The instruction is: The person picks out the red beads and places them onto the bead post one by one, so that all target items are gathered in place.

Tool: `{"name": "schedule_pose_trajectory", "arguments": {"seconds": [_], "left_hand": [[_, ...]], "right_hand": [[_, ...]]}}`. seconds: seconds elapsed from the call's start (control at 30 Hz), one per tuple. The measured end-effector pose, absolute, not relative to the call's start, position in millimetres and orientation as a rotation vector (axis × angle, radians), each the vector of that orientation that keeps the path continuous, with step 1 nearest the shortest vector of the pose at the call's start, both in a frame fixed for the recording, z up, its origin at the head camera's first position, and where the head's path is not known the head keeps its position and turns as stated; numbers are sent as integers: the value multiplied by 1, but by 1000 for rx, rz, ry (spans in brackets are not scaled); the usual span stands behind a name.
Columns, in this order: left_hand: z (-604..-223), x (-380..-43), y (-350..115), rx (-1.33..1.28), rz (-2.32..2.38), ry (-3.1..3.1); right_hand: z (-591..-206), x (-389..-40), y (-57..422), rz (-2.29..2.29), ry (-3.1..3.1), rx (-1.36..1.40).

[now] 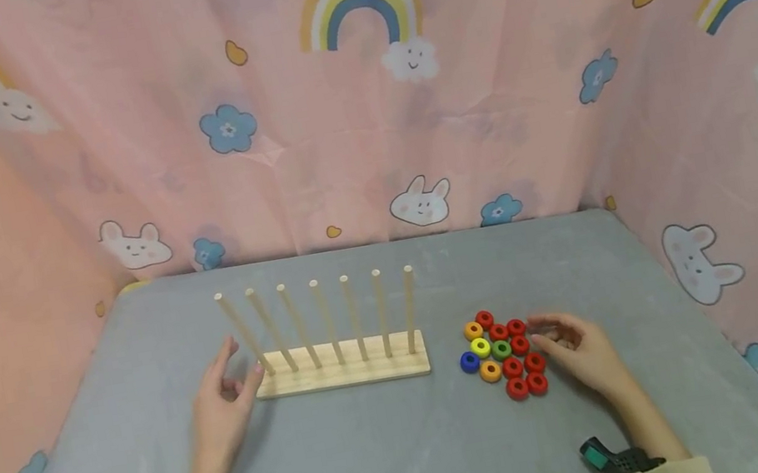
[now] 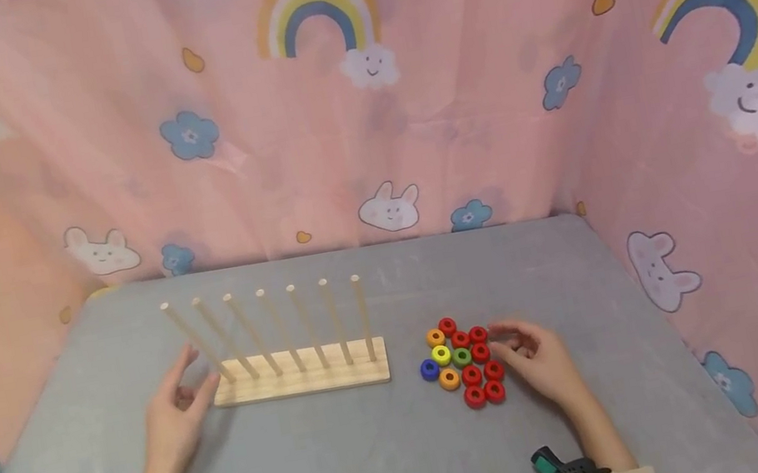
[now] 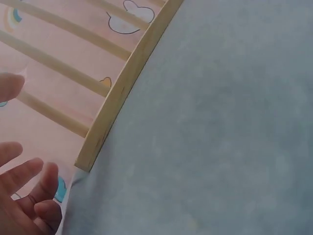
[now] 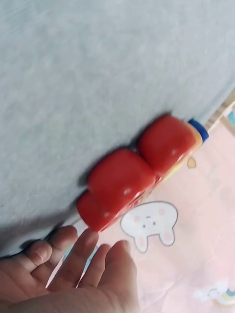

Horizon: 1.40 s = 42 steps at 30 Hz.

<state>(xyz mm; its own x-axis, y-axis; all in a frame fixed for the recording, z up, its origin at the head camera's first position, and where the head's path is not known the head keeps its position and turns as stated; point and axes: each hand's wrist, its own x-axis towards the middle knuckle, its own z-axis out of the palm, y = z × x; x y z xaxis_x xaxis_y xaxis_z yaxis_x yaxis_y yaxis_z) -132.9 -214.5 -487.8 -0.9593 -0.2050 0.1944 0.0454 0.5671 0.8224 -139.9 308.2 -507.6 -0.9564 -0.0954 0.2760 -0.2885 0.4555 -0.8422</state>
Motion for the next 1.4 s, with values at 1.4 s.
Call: {"name": "schedule_pose_trajectory", "arguments": {"seconds": [1.4], "left_hand": [[-501,-132,-213,-40,-933,-2915]], "right_hand": [[-504,-135,335,1601,-2710,585]]}}
